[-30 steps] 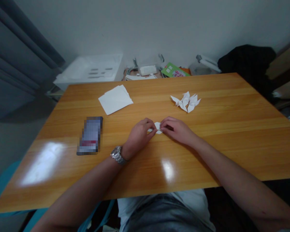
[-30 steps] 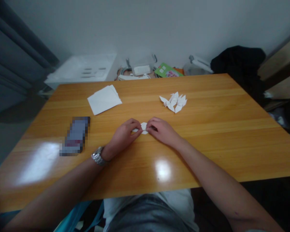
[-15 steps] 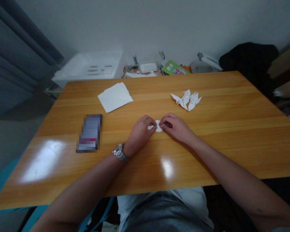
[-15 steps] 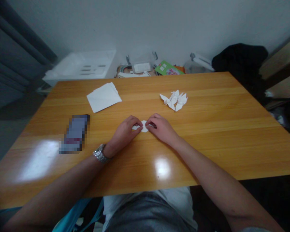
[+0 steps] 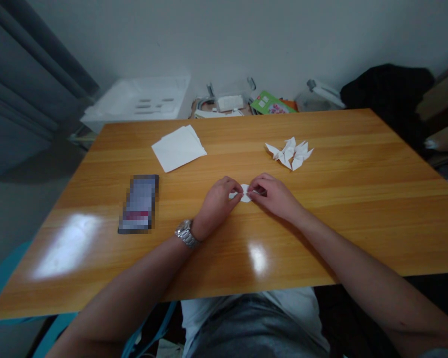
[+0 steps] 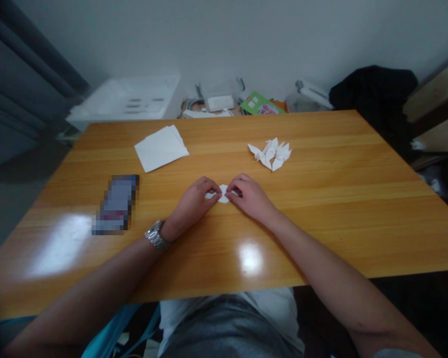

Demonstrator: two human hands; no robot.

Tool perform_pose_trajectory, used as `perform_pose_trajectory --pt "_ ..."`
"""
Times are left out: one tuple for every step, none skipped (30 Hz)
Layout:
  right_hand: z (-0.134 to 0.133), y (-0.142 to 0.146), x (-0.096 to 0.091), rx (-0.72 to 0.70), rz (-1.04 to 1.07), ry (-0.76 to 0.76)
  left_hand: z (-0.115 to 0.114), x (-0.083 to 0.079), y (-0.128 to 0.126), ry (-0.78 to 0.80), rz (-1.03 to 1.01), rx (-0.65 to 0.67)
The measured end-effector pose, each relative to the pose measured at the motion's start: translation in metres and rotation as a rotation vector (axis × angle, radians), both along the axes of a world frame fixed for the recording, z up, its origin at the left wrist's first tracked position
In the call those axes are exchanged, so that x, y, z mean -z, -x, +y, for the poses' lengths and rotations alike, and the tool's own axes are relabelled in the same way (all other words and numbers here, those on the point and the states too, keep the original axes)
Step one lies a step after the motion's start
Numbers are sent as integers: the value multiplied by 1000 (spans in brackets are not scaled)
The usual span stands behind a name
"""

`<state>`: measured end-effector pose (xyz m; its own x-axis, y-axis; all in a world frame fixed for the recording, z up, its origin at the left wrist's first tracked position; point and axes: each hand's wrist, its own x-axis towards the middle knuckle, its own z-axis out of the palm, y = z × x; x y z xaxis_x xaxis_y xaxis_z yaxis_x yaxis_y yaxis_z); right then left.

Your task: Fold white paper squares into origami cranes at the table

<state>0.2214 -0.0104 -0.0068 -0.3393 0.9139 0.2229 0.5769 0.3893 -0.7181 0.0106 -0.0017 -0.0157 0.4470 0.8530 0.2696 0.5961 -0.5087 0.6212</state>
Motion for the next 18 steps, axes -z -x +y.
perform_pose_trajectory --pt "0 0 0 2 2 -2 0 1 0 -2 1 1" --pt "0 0 1 5 7 -5 1 1 0 -3 1 0" --pt "0 0 2 8 11 -10 1 1 0 -1 1 0" --pt "0 0 2 12 16 -13 1 1 -1 2 -1 -1" --pt "0 1 2 15 20 -13 1 1 -1 4 -2 -2" --pt "0 1 3 16 24 -11 1 1 -1 6 -3 -1" --pt "0 1 3 18 27 -9 2 1 -1 6 -4 2" --pt "0 1 3 18 28 -9 2 1 -1 4 -5 4" --pt "0 1 3 18 28 -12 2 1 -1 2 -4 7" --pt "1 1 3 17 28 -14 2 1 -1 1 -2 10" --pt "1 2 3 18 28 -16 2 1 -1 0 -1 12" --pt "1 2 3 22 28 -16 2 1 -1 -1 1 13" --pt "1 2 4 27 27 -14 2 2 -1 -2 3 13" --pt "1 3 4 32 25 -10 2 2 -1 -4 5 13" --pt "1 3 4 37 21 -7 2 1 -1 -6 6 13" --pt "1 3 4 38 16 -5 2 1 -2 -9 7 14" --pt "1 3 5 38 12 -5 2 1 -2 -11 9 16" --pt "1 3 5 36 9 -7 2 0 -2 -12 10 17"
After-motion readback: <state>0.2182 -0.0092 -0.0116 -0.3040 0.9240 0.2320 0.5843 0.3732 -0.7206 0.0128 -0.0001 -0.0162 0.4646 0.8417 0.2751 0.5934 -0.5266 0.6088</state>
